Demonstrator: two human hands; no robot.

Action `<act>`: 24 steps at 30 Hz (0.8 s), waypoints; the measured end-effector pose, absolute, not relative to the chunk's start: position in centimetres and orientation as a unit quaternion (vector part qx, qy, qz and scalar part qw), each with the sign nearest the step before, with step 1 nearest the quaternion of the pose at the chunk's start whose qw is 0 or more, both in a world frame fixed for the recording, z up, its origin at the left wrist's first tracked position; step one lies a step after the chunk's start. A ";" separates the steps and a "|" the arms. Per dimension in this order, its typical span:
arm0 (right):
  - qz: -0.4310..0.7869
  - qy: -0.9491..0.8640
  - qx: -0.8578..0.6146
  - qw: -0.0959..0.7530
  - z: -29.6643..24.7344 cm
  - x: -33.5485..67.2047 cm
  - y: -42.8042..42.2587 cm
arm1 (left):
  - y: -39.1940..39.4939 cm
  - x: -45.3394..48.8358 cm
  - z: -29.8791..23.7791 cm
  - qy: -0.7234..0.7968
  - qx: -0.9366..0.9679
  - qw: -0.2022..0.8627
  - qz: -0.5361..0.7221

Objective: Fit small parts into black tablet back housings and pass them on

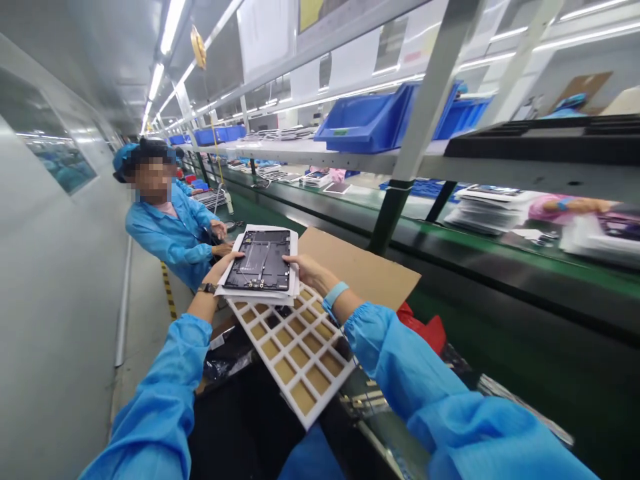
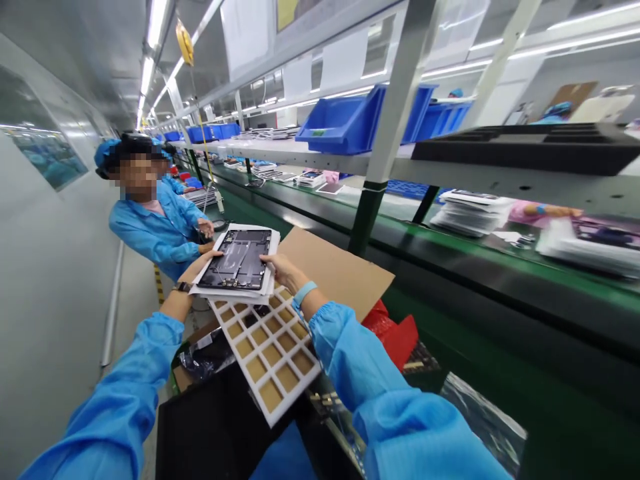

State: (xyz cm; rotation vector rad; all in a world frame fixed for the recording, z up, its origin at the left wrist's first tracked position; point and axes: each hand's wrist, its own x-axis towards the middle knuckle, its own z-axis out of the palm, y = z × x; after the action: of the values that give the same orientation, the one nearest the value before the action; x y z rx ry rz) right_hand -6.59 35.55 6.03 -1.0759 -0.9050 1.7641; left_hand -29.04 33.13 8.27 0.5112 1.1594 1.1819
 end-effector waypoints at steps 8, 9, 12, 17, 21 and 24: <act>0.727 -0.369 -0.422 0.397 3.5 -8.5 39.4 | 35.3 -31.5 6.0 0.512 0.207 0.631 0.545; 0.729 -0.369 -0.421 0.393 3.4 -8.5 39.6 | 35.5 -31.7 5.8 0.512 0.203 0.635 0.542; 0.735 -0.368 -0.421 0.383 3.1 -8.7 40.0 | 36.1 -32.0 5.4 0.513 0.195 0.649 0.527; 0.742 -0.366 -0.418 0.375 2.7 -8.6 40.2 | 36.8 -32.0 5.1 0.508 0.195 0.671 0.503; 0.743 -0.364 -0.419 0.374 2.5 -8.5 40.2 | 36.9 -31.8 4.8 0.505 0.200 0.684 0.487; 0.744 -0.365 -0.418 0.371 2.5 -8.1 40.1 | 36.9 -31.6 4.5 0.505 0.199 0.693 0.474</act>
State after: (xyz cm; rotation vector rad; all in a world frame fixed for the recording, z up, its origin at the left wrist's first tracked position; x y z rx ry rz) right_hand -8.07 40.12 2.49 -1.0727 -0.9353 1.9083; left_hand -31.56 36.92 4.53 0.4443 1.1276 1.0584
